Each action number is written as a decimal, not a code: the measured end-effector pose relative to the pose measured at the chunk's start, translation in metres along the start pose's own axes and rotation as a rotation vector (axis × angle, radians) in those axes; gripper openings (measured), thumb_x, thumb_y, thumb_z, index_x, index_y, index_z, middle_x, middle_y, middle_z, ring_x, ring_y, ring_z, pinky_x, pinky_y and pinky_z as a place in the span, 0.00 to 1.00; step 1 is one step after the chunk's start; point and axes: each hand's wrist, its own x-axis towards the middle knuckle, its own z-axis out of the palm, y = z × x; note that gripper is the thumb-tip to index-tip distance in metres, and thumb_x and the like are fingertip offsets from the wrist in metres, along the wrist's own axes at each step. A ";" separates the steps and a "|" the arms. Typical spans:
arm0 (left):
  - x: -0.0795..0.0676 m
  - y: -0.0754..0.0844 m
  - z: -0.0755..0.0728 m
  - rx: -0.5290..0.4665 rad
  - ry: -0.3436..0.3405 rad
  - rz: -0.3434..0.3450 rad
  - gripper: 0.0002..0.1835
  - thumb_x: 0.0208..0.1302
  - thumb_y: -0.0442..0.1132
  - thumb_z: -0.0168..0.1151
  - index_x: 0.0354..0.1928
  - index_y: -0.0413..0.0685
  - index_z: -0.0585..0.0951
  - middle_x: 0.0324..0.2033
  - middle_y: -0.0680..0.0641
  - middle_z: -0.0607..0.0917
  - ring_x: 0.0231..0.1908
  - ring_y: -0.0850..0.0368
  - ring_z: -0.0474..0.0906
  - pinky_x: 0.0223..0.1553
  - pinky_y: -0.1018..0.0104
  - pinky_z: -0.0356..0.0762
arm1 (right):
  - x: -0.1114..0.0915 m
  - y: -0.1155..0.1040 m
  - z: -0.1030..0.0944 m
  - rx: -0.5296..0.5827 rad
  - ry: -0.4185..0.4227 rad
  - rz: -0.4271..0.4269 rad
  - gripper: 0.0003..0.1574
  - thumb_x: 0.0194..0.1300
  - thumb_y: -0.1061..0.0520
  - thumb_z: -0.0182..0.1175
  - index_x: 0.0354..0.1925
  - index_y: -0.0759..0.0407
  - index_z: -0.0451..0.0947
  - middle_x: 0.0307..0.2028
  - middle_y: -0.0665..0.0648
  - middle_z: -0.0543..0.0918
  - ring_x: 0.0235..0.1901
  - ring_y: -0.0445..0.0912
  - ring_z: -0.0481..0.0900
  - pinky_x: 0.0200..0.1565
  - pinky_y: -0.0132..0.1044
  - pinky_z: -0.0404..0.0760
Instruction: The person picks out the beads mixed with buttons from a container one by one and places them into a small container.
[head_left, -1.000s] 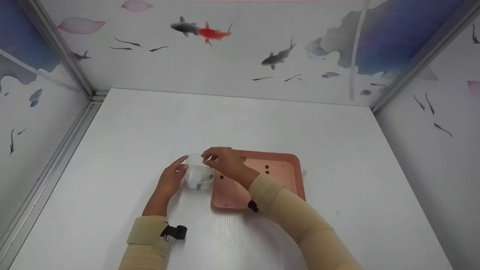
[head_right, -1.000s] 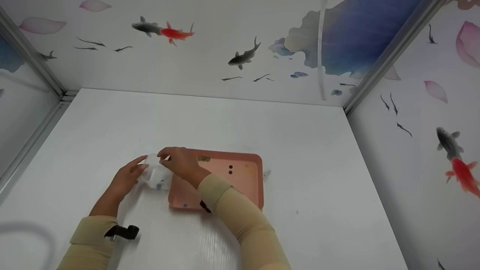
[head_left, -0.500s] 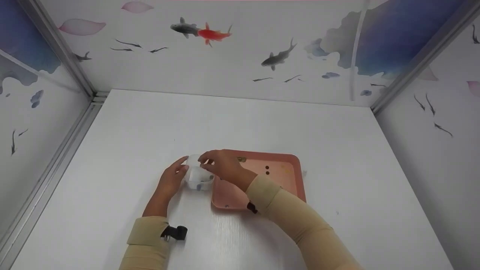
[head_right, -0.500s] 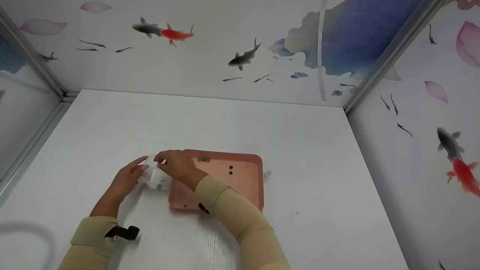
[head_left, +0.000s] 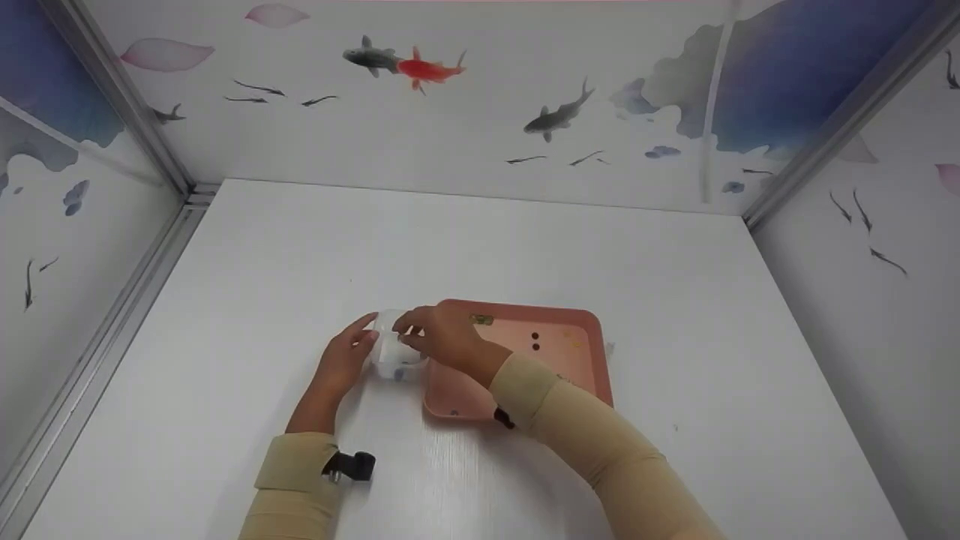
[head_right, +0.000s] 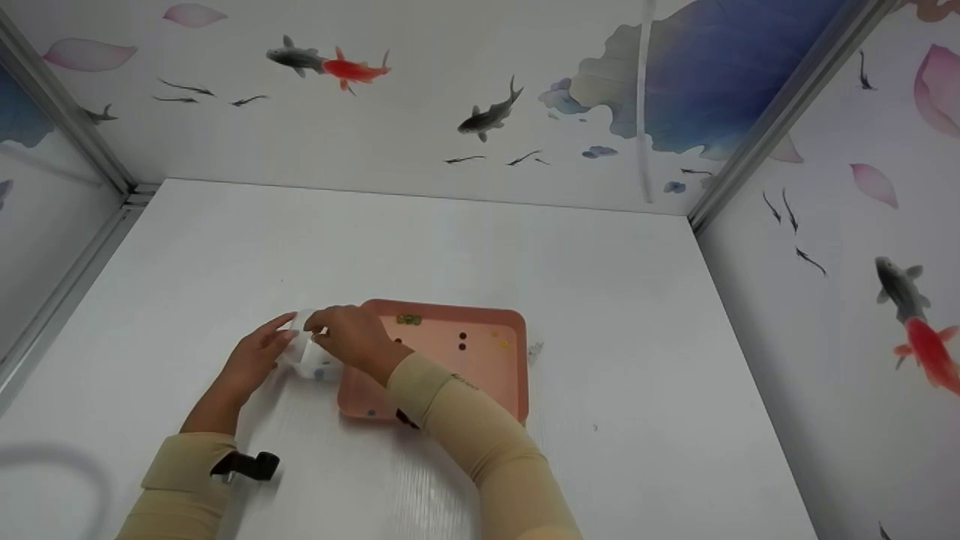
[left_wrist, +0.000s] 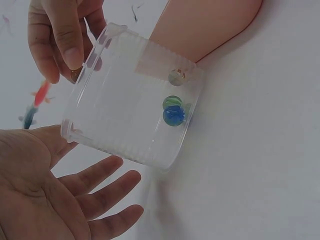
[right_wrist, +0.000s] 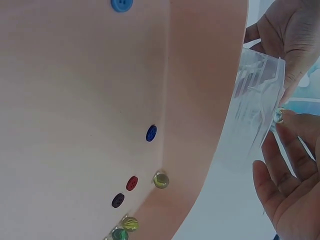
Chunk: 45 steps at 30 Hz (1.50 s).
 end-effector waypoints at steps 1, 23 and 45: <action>0.001 0.000 0.000 -0.005 0.000 0.002 0.26 0.77 0.45 0.44 0.73 0.51 0.61 0.63 0.35 0.72 0.64 0.38 0.67 0.62 0.44 0.66 | 0.000 0.000 0.000 -0.004 0.001 -0.010 0.14 0.66 0.58 0.62 0.50 0.56 0.83 0.45 0.51 0.86 0.43 0.42 0.84 0.43 0.29 0.80; 0.000 -0.001 0.001 0.012 0.018 0.028 0.26 0.76 0.45 0.46 0.72 0.47 0.62 0.61 0.34 0.74 0.65 0.37 0.65 0.63 0.42 0.65 | 0.000 -0.002 0.005 -0.135 -0.039 -0.126 0.13 0.65 0.58 0.63 0.48 0.54 0.85 0.46 0.50 0.86 0.46 0.40 0.83 0.47 0.31 0.80; -0.002 0.002 -0.001 0.007 -0.008 0.015 0.26 0.77 0.46 0.45 0.73 0.48 0.61 0.62 0.34 0.73 0.65 0.37 0.66 0.63 0.43 0.64 | -0.003 -0.003 0.002 -0.161 -0.046 -0.129 0.18 0.65 0.58 0.64 0.54 0.53 0.81 0.51 0.51 0.84 0.54 0.42 0.79 0.53 0.33 0.78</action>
